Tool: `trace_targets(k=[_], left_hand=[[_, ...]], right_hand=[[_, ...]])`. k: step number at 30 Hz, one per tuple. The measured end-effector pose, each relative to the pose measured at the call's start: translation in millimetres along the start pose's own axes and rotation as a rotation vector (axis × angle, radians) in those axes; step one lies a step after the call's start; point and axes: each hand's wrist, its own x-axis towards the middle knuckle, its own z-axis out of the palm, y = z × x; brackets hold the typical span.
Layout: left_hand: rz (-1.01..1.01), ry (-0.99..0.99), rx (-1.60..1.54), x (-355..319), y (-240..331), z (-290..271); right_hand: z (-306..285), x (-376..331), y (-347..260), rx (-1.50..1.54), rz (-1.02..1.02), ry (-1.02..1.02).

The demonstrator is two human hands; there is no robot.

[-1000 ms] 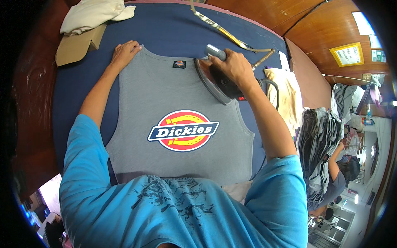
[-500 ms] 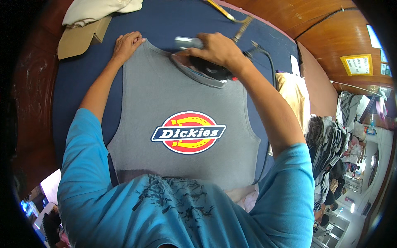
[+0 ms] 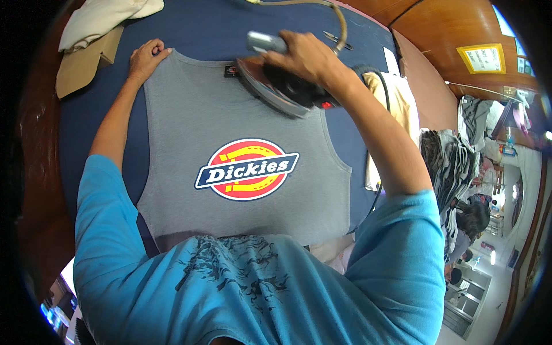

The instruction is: The person irons a grey tank top on a padded table using a steam iron and then places it on a stack of finished garments.

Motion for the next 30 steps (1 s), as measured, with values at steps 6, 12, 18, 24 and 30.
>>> trace_targets(k=[6,12,18,24,30], left_hand=[[-0.020,-0.057,-0.002,7.0,-0.1,0.4],[0.025,-0.006,0.072,2.8,-7.2,2.1],[0.038,-0.004,0.039,6.5,-0.6,0.1],[0.033,0.031,0.039,0.2,-0.1,-0.4],[0.000,0.004,0.046,0.4,8.8,-1.6]], right_hand=[[0.2,-66.0,10.1,0.010,0.045,-0.184],[21.5,-31.8,-54.7,-0.084,-0.224,-0.248],[38.9,-1.3,-110.7,-0.091,-0.415,-0.181],[15.5,-23.2,-82.4,0.007,-0.193,-0.237],[-1.5,-85.9,5.9,0.103,0.473,-0.013]])
